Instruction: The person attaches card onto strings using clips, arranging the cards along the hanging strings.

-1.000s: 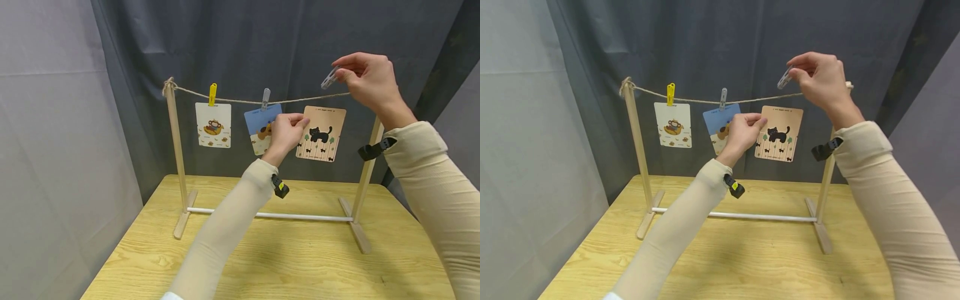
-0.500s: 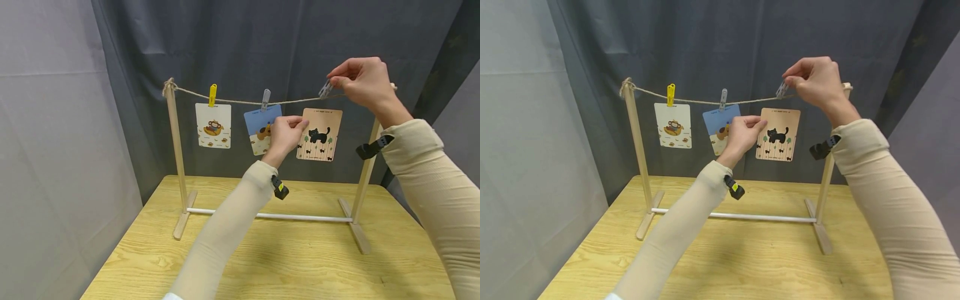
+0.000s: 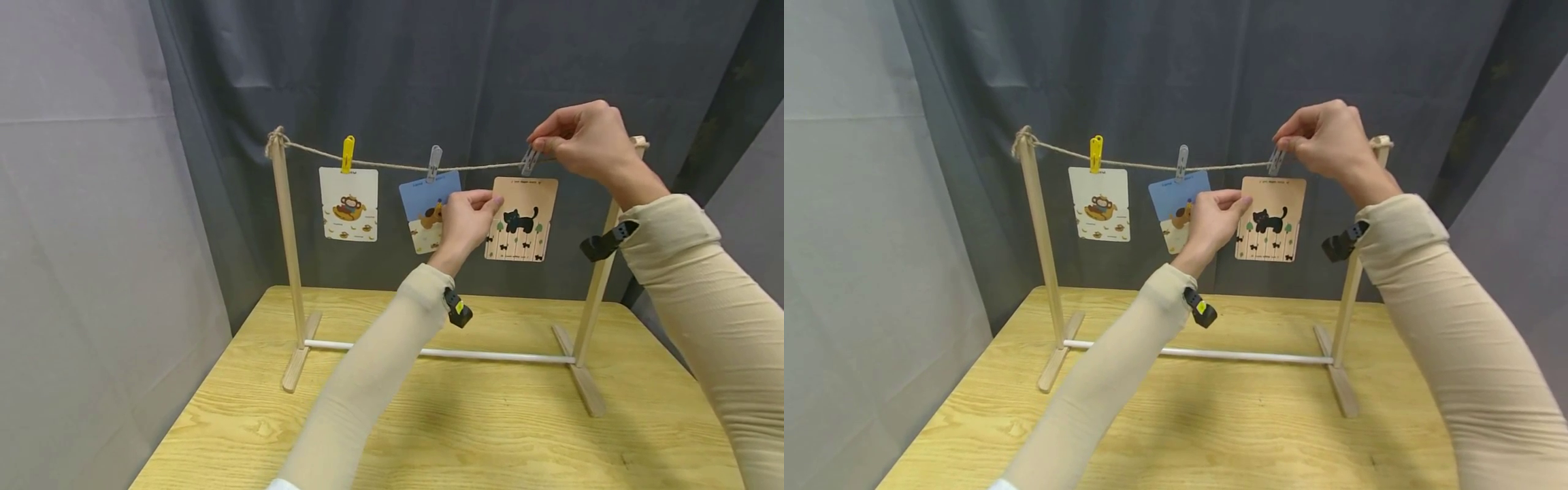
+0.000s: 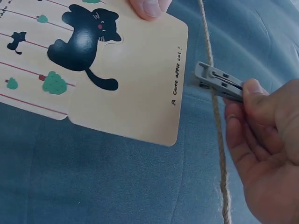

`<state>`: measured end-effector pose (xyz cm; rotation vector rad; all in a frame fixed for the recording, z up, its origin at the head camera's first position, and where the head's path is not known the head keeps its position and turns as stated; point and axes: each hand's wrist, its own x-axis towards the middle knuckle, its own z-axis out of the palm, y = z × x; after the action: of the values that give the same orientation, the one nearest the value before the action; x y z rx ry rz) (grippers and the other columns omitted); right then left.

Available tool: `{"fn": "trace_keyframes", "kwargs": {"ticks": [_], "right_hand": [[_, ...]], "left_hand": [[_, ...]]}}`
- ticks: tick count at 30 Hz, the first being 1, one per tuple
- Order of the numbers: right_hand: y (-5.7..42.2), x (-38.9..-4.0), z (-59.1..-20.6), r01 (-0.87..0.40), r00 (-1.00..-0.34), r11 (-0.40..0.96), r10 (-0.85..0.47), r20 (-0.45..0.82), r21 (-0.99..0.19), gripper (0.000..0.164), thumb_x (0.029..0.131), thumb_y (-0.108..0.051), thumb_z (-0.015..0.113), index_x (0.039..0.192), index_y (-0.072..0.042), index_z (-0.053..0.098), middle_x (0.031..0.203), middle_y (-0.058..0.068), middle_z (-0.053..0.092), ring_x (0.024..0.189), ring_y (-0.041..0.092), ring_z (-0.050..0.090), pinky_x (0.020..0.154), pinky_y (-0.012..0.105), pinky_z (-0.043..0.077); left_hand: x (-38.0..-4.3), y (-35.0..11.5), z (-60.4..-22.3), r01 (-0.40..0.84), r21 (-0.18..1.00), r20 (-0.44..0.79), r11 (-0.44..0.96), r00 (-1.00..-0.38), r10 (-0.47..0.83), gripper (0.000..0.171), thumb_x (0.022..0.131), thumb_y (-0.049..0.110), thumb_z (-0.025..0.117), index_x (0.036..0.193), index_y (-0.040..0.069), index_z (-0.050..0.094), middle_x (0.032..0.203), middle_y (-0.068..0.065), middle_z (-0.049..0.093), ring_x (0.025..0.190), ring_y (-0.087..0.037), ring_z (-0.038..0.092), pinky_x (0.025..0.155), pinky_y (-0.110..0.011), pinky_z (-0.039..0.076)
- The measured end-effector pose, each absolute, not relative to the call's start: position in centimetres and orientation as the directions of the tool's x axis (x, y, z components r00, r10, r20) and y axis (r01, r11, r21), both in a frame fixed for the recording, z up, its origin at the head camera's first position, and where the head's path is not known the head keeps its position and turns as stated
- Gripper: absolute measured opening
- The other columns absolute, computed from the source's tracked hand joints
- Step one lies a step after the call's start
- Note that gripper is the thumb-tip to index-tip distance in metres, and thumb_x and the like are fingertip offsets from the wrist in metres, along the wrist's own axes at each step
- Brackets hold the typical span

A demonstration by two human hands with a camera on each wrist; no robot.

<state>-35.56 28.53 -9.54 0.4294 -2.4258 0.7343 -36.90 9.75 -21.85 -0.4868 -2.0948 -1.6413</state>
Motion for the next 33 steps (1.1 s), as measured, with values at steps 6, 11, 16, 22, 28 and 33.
{"fn": "trace_keyframes", "kwargs": {"ticks": [6, 11, 16, 22, 28, 33], "right_hand": [[28.50, -35.23, -9.08, -0.411, -0.817, 0.824, -0.144, 0.559, -0.389, 0.025, 0.100, -0.029, 0.070, 0.115, -0.011, 0.079, 0.092, -0.007, 0.077, 0.080, 0.008, 0.066, 0.063, 0.019, 0.046], [28.49, -35.24, -8.94, -0.417, -0.822, 0.823, -0.160, 0.547, -0.386, 0.028, 0.100, -0.032, 0.070, 0.117, -0.011, 0.079, 0.090, -0.013, 0.077, 0.081, 0.006, 0.067, 0.064, 0.018, 0.046], [28.46, -35.54, -9.13, -0.413, -0.833, 0.830, -0.178, 0.524, -0.374, 0.029, 0.102, -0.032, 0.067, 0.121, -0.013, 0.078, 0.098, -0.009, 0.077, 0.080, -0.002, 0.066, 0.063, 0.017, 0.048], [28.62, -35.71, -9.20, -0.392, -0.850, 0.850, -0.189, 0.491, -0.352, 0.035, 0.104, -0.037, 0.062, 0.128, -0.015, 0.075, 0.120, 0.010, 0.075, 0.086, -0.002, 0.064, 0.066, 0.018, 0.048], [28.65, -35.48, -9.19, -0.388, -0.863, 0.858, -0.210, 0.460, -0.336, 0.045, 0.104, -0.043, 0.059, 0.137, -0.015, 0.069, 0.130, 0.016, 0.070, 0.099, 0.011, 0.062, 0.071, 0.023, 0.047], [28.45, -35.45, -9.21, -0.388, -0.868, 0.853, -0.211, 0.449, -0.349, 0.048, 0.103, -0.046, 0.058, 0.139, -0.016, 0.067, 0.133, 0.017, 0.069, 0.105, 0.015, 0.061, 0.074, 0.028, 0.047]], "left_hand": [[-36.82, 9.73, -21.59, 0.542, 0.816, 0.554, 0.200, -0.833, -0.004, 0.016, 0.098, 0.025, 0.074, 0.105, 0.015, 0.084, 0.090, 0.007, 0.079, 0.070, -0.001, 0.065, 0.060, -0.018, 0.049], [-36.86, 9.63, -21.59, 0.544, 0.818, 0.555, 0.184, -0.832, -0.011, 0.016, 0.098, 0.024, 0.074, 0.106, 0.014, 0.083, 0.091, 0.006, 0.079, 0.071, -0.001, 0.065, 0.062, -0.017, 0.050], [-36.84, 9.52, -21.75, 0.536, 0.828, 0.545, 0.164, -0.838, -0.016, 0.017, 0.098, 0.024, 0.074, 0.107, 0.013, 0.083, 0.091, 0.005, 0.079, 0.069, -0.001, 0.064, 0.061, -0.017, 0.049], [-36.93, 9.57, -21.77, 0.546, 0.822, 0.556, 0.166, -0.831, -0.018, 0.016, 0.098, 0.024, 0.074, 0.105, 0.014, 0.083, 0.086, 0.005, 0.078, 0.065, -0.003, 0.060, 0.057, -0.018, 0.046], [-37.06, 9.68, -21.79, 0.549, 0.817, 0.562, 0.177, -0.827, -0.026, 0.016, 0.098, 0.025, 0.074, 0.103, 0.012, 0.083, 0.088, 0.004, 0.079, 0.069, -0.002, 0.064, 0.061, -0.017, 0.049], [-37.01, 9.38, -21.84, 0.538, 0.821, 0.550, 0.190, -0.835, -0.012, 0.018, 0.097, 0.027, 0.075, 0.103, 0.012, 0.083, 0.090, 0.003, 0.080, 0.076, -0.001, 0.068, 0.067, -0.018, 0.052]]}}
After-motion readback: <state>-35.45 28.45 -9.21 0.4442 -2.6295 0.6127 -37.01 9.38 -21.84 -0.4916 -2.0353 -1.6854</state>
